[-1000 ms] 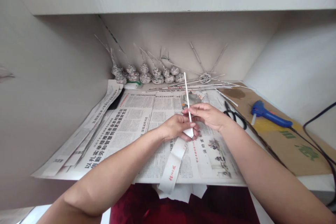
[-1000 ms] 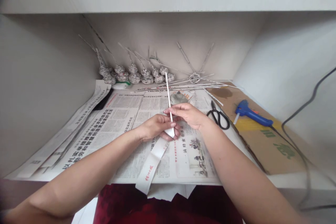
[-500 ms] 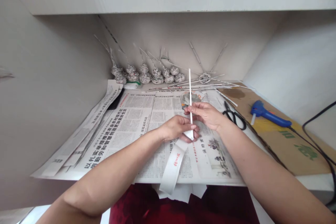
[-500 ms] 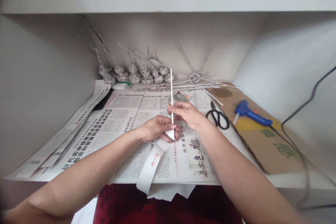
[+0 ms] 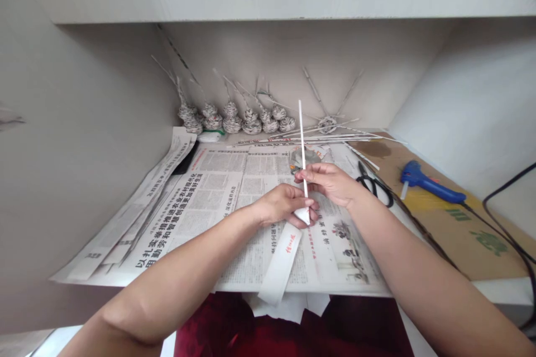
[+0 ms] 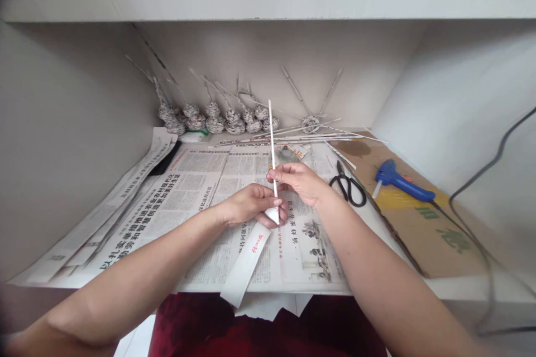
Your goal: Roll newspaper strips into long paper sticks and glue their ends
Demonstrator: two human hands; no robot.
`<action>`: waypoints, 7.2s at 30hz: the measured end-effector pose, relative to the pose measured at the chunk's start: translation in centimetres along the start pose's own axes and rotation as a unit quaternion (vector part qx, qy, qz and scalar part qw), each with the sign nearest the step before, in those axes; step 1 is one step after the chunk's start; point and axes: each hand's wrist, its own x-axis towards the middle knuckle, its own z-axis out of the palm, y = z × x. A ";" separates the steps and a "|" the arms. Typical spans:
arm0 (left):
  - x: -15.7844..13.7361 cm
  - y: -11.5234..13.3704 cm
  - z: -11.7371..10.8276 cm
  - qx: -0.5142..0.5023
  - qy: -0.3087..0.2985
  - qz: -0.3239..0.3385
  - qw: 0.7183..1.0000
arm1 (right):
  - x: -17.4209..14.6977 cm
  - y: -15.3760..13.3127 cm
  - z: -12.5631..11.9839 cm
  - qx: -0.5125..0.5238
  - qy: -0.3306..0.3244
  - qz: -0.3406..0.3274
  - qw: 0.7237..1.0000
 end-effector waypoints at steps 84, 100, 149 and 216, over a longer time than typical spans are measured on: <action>-0.2 1.0 -0.4 -0.129 0.050 0.040 0.990 | 4.1 2.4 -2.0 -0.668 0.248 -0.015 0.702; -0.1 0.5 -0.1 -0.061 0.059 0.038 0.996 | 0.3 -1.8 1.9 -0.143 -0.012 -0.019 0.990; -0.7 1.2 0.6 -0.001 0.047 -0.005 0.999 | 0.8 -1.4 1.1 -0.076 0.028 -0.002 0.997; -0.4 0.3 0.2 0.018 0.044 -0.008 0.999 | 0.7 -1.6 0.1 -0.043 0.017 -0.018 0.999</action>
